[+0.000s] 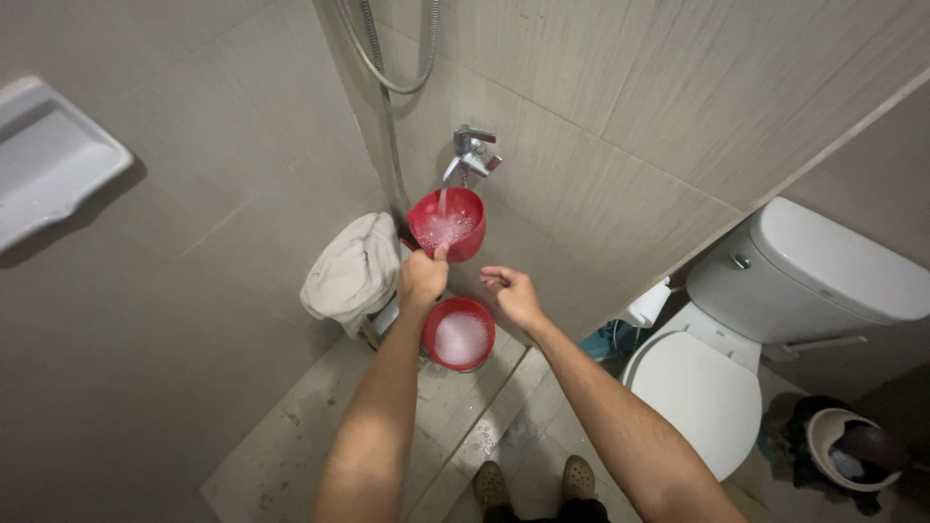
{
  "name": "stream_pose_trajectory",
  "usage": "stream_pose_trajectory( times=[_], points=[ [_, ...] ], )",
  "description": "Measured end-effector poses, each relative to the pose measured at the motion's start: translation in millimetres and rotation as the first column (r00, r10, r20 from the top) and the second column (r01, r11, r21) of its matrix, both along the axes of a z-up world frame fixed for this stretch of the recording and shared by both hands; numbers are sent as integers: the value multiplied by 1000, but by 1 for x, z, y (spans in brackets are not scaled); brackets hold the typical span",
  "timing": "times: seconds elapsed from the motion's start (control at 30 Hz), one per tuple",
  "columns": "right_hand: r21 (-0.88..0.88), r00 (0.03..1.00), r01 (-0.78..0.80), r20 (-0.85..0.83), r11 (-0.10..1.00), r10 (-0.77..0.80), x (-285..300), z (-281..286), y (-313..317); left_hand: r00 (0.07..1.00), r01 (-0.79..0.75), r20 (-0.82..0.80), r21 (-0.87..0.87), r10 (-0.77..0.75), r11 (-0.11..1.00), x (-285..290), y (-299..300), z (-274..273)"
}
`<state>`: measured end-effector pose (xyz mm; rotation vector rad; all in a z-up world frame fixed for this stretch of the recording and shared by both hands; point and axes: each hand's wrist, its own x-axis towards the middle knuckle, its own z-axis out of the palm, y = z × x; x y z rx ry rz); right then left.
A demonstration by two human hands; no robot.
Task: The person scrubs the inside of a toilet bowl with a brush while holding a red scoop filled with soapy water. They then rinse the scoop under a wall-mounted tap and pour the water onto the toilet tank and seat to clean them.
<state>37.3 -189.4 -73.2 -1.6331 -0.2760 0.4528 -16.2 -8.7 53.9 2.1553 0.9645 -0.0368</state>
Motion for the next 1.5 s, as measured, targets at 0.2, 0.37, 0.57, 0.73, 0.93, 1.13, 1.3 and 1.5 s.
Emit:
stream_pose_trajectory(
  times=[0.2,0.37,0.57,0.73,0.93,1.13,1.3,1.5],
  points=[
    [-32,997,1,-78,999,-4,-8,20,-3,1000,27,-10,24,-27,999,0,-2,12],
    [-7,1000,-6,18,1000,6,-4,13,-3,998,57,2,67,-58,996,-1,-1,17],
    [-62,998,6,-55,998,-9,-13,40,-2,998,61,-10,68,-60,996,0,1,13],
    [-59,996,19,-91,998,-25,-6,15,-2,998,50,-42,62,-48,997,-1,3,14],
    [54,1000,-6,-27,999,7,-7,1,-7,998,40,-45,70,-37,997,-7,-1,17],
    [13,993,38,-111,999,-37,-15,10,-17,999,52,2,119,-52,992,-9,-1,6],
    [-71,994,21,-101,997,-28,-28,44,-27,999,36,-2,94,-35,995,-11,-4,12],
    [-39,992,57,-115,998,-61,-20,18,-32,998,57,-11,102,-57,993,-9,0,3]
  ],
)
